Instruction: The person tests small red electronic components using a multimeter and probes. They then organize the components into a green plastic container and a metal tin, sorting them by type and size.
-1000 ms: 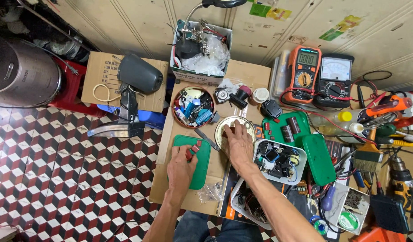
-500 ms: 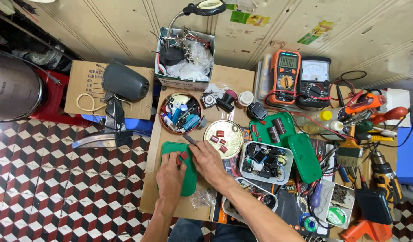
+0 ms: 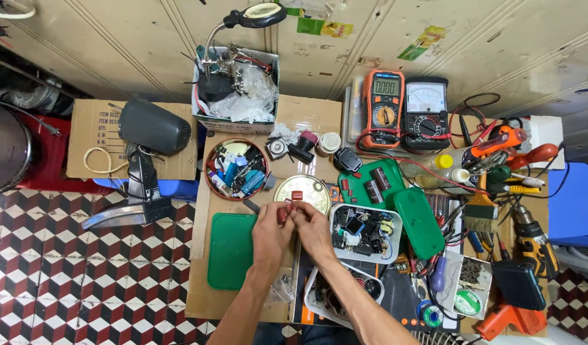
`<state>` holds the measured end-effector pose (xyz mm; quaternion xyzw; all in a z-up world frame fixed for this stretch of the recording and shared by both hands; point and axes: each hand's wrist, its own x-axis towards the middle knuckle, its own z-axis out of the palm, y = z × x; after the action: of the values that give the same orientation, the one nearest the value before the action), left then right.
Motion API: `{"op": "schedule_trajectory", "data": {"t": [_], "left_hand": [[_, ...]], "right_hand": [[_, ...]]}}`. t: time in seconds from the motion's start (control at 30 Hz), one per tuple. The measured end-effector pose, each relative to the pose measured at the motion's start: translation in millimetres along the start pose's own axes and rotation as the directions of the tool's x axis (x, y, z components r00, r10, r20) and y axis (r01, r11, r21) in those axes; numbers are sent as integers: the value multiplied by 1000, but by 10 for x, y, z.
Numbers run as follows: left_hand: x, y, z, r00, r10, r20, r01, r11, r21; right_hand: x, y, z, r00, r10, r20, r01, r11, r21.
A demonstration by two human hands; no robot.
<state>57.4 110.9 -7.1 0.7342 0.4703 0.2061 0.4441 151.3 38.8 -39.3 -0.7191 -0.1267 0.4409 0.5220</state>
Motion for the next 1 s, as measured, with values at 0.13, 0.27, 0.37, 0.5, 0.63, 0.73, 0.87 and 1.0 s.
{"op": "schedule_trajectory", "data": {"t": [0.13, 0.27, 0.37, 0.5, 0.63, 0.73, 0.87, 1.0], "left_hand": [[162, -329, 420, 998, 3, 70, -6, 999, 42], [145, -152, 247, 993, 87, 85, -81, 994, -77], [130, -154, 205, 996, 54, 64, -51, 997, -53], [23, 103, 44, 994, -96, 58, 101, 991, -93], [-118, 193, -82, 985, -167, 41, 172, 970, -170], [-231, 127, -206, 957, -288, 41, 291, 947, -137], [-453, 86, -536, 939, -285, -191, 244, 946, -214], [-566, -434, -870, 902, -147, -407, 253, 941, 222]], "right_hand": [[192, -147, -215, 1000, -10, 0, 10, 951, -310], [261, -339, -394, 997, -75, 5, 65, 826, -560], [424, -299, -527, 964, -265, 15, 193, 661, -725], [710, -53, -562, 938, -319, 133, 261, 399, -879], [852, 109, -624, 923, -303, 238, 319, 256, -912], [833, 16, -613, 887, -343, 309, 401, 242, -883], [677, -271, -467, 865, -367, 341, 449, 266, -853], [347, -422, -231, 862, -425, 275, 454, 407, -793]]}}
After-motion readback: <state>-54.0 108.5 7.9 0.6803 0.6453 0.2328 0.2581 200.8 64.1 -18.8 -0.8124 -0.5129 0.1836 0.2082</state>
